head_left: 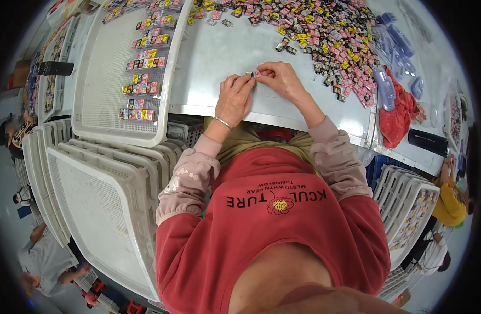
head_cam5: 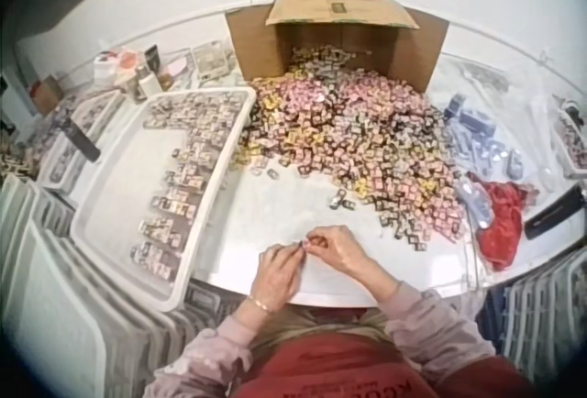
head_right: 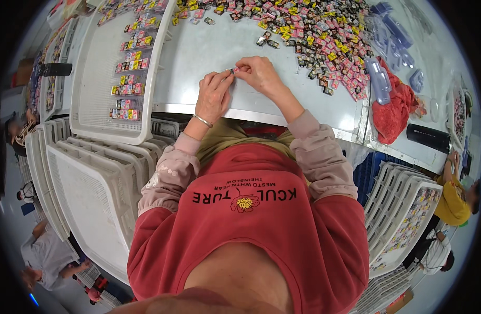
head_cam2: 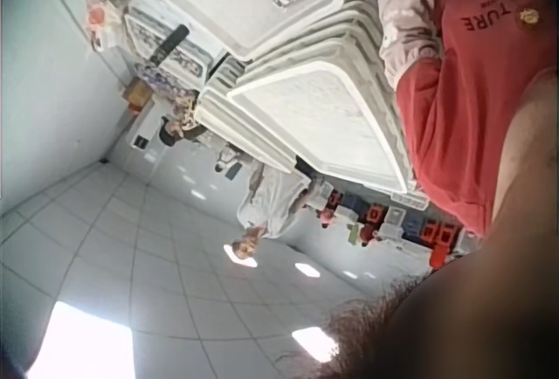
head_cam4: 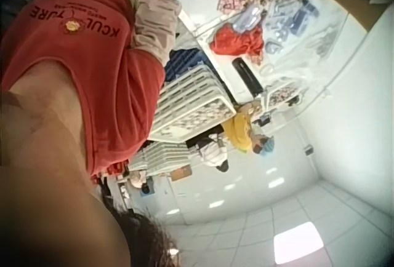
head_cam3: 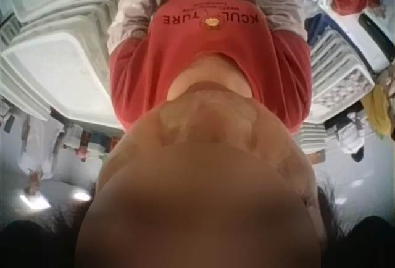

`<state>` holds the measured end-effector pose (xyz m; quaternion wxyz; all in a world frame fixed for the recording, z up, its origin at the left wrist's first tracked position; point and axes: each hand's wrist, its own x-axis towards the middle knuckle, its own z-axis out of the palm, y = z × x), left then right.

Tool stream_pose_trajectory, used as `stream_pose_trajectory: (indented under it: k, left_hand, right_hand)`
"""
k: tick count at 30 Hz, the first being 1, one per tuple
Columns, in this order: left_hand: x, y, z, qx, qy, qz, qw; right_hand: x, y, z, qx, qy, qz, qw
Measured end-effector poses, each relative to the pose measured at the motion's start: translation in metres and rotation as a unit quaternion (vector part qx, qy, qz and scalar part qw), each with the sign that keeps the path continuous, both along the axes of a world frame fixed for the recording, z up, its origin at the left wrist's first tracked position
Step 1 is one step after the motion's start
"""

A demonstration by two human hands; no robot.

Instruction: Arrange small colorful toy components into organized rows on a tray.

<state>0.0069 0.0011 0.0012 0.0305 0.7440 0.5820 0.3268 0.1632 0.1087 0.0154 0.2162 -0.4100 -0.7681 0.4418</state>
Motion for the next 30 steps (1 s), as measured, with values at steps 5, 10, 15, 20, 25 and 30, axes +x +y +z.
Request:
stream_pose_trajectory:
  k: [5, 10, 15, 20, 25, 30]
  left_hand:
    - [-0.001, 0.001, -0.003, 0.006, -0.009, -0.007, 1.0]
    - [-0.001, 0.002, -0.003, -0.002, -0.009, -0.011, 1.0]
    - [0.001, 0.002, -0.001, -0.007, -0.017, -0.019, 1.0]
    - [0.002, 0.002, 0.002, -0.02, 0.036, 0.002, 0.999]
    - [0.003, 0.0, 0.003, -0.012, 0.046, -0.002, 0.999]
    - [0.001, 0.002, 0.0, 0.002, 0.041, -0.007, 0.999]
  right_hand:
    - [-0.004, -0.015, -0.007, 0.225, -0.06, -0.002, 0.973]
    - [-0.003, -0.022, -0.015, 0.311, -0.048, -0.01, 0.949]
    - [-0.004, -0.029, -0.015, 0.326, -0.095, -0.017, 0.941]
    - [0.009, 0.0, -0.004, 0.12, 0.027, -0.024, 0.992]
    - [0.059, 0.076, 0.01, 0.193, -0.069, -0.21, 0.956]
    - [0.062, 0.087, -0.001, 0.283, -0.192, -0.162, 0.926]
